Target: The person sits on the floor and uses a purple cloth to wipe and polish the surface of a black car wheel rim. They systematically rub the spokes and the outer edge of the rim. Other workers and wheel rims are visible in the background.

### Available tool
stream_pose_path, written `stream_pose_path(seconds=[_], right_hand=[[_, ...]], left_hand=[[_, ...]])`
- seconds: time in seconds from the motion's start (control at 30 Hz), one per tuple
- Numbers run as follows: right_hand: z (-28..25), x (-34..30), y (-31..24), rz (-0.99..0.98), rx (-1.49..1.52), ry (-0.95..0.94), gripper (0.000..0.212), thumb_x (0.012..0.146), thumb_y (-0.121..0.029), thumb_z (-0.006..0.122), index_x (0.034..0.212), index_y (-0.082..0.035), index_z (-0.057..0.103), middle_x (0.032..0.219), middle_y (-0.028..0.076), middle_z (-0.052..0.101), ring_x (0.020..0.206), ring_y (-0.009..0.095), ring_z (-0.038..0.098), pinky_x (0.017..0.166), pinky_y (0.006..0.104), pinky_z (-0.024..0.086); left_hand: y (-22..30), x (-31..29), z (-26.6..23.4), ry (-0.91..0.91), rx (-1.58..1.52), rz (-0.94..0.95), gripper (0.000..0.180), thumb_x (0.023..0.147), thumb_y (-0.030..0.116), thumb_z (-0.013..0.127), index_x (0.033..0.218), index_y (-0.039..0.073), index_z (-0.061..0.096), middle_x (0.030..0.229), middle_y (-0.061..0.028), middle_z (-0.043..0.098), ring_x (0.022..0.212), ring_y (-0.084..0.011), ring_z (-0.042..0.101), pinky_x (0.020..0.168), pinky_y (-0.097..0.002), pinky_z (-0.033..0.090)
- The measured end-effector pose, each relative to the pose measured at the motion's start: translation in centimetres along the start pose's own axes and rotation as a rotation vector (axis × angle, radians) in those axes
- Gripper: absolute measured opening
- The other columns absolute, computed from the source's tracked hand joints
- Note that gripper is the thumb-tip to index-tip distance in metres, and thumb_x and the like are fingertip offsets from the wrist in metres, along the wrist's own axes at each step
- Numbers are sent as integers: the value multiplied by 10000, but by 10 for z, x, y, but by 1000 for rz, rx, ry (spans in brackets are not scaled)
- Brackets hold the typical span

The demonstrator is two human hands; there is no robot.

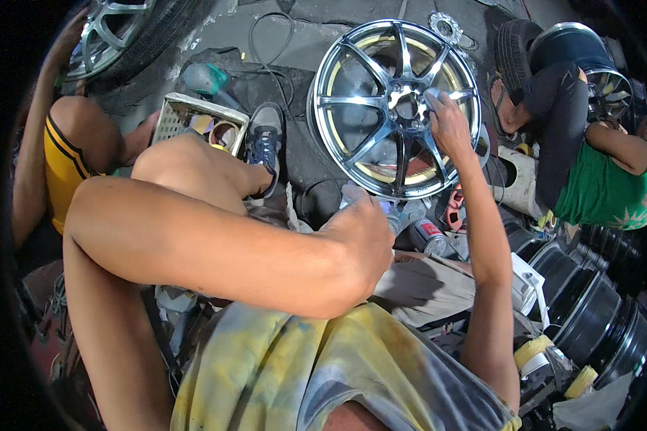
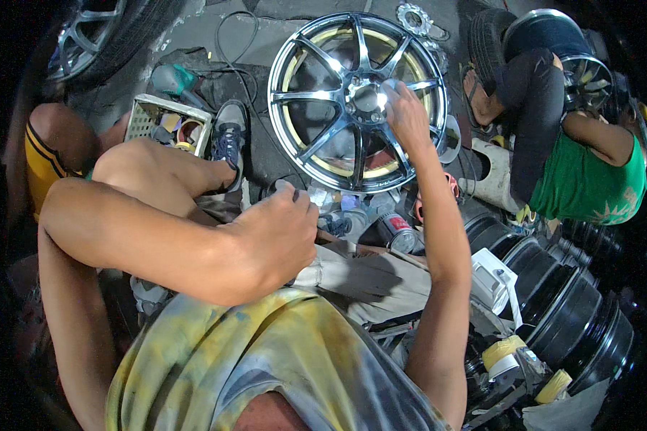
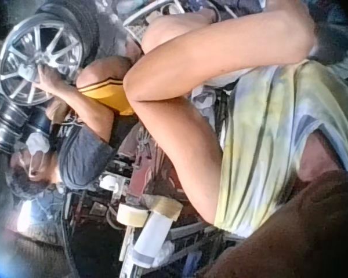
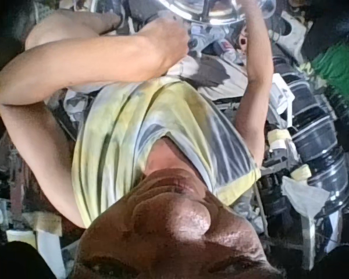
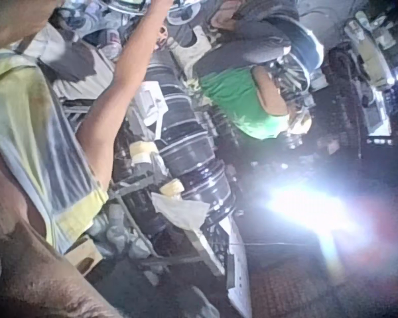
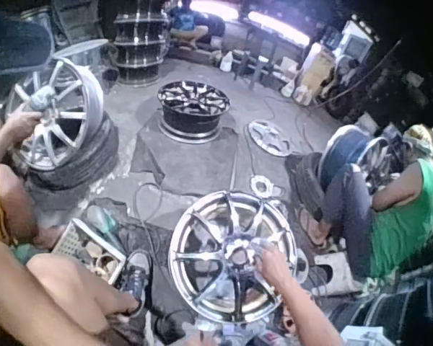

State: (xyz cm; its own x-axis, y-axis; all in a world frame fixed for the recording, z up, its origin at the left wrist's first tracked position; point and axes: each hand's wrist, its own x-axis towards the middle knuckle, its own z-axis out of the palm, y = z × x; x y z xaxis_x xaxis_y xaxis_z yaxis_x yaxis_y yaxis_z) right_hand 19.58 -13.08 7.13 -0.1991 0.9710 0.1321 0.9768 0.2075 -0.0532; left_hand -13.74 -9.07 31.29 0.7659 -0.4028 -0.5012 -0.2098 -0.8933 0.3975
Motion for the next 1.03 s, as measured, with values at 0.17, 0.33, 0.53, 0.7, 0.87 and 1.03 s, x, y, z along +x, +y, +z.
stream_pose_path(seconds=[0.17,0.33,0.53,0.7,0.87,1.03], right_hand=[[18,-14,8,-63,-408,-447,282,857,-60,599,1119,21,665,1159,113,572,1092,276,602,837,390,555],[16,2,-5,115,-120,-510,168,877,-145,625,929,-22,727,958,193,679,928,339,683,822,431,563],[-24,23,28,101,254,-362,246,880,-135,582,1061,-29,710,1070,238,650,984,409,651,846,472,525],[13,-8,25,-209,-463,-518,288,840,-102,624,1114,-51,697,1234,137,609,1032,320,637,883,390,536],[9,-19,-32,187,41,-430,154,849,-120,623,852,-34,751,1020,183,686,842,338,694,812,452,546],[-33,-5,-23,366,379,-344,274,884,-283,691,1004,-51,775,1126,265,697,1193,272,631,994,399,470]], left_hand=[[-9,17,0,44,14,9,178,812,218,691,899,87,774,952,-101,671,940,-247,619,745,-380,437],[-8,11,8,93,31,-98,186,828,212,678,917,89,786,957,-93,676,957,-247,623,765,-387,445],[1,-2,13,100,-37,-31,223,812,228,677,931,73,784,956,-120,678,964,-263,611,789,-413,440],[0,-7,41,457,21,-18,221,823,235,670,915,70,784,953,-110,681,977,-262,616,794,-407,445],[-4,-4,14,119,-13,-110,189,811,225,693,902,88,785,948,-92,678,984,-245,617,799,-396,445],[0,-2,8,17,-11,-74,204,804,240,714,921,92,793,985,-82,681,986,-233,618,803,-395,439]])
